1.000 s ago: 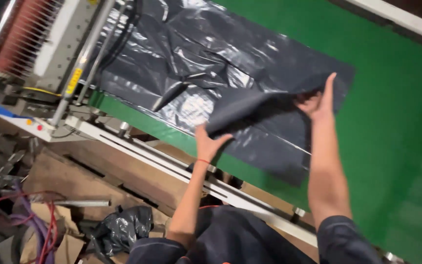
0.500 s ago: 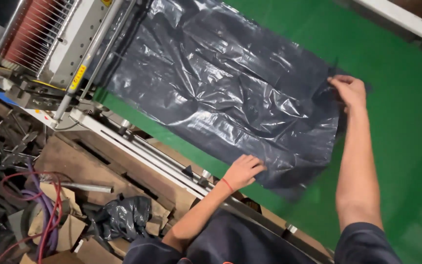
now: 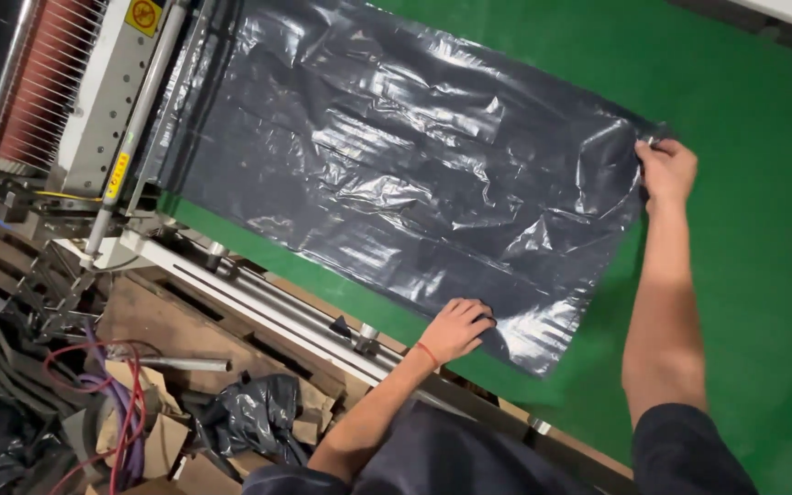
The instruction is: The person folds a large black plastic sheet on a green conveyor belt. They repeatedly fold the sheet in half lengthwise, smooth it out, and then fold it again to create a compact stack. The person then lifts the folded stack and places it onto a pile of similar items.
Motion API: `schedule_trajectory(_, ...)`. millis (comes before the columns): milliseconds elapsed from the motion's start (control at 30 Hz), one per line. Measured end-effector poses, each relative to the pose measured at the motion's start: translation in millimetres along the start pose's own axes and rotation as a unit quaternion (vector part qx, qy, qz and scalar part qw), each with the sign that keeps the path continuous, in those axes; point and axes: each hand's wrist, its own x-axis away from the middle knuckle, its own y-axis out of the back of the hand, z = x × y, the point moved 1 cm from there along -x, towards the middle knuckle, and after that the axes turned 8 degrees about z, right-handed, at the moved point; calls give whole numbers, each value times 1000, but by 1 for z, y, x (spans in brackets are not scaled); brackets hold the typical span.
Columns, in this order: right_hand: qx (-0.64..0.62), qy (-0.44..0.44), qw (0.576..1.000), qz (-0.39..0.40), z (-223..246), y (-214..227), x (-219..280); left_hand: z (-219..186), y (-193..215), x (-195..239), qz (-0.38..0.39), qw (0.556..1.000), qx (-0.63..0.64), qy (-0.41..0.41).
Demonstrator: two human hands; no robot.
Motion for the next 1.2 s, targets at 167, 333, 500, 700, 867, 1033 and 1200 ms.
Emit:
schedule_trajectory(167,-48,12,998,50,26,5,29,-4,3,2,-7,1000,-15,3)
schedule_trajectory(333,216,130,962,-108,2,4,11,-3,2,8,-22,1000,-3,-5)
schedule_trajectory(500,432,148,863,-214,45,-5,65,-5,29,32,18,997,66,-34)
schedule_trajectory(700,-188,-5,959,213,87,-63,150,-7,108,117,-181,966,162,93)
schedule_trajectory(867,-104,-219,966,95,177,-48,192,41,90,92,-90,981,-33,170)
schedule_trajectory(1033,43,-97,991,85,104,-26,121,59,65,48,-67,994,-72,49)
schedule_trajectory(1200,77,35,991,100,41,-15,51,63,48,30,-48,996,-67,-43)
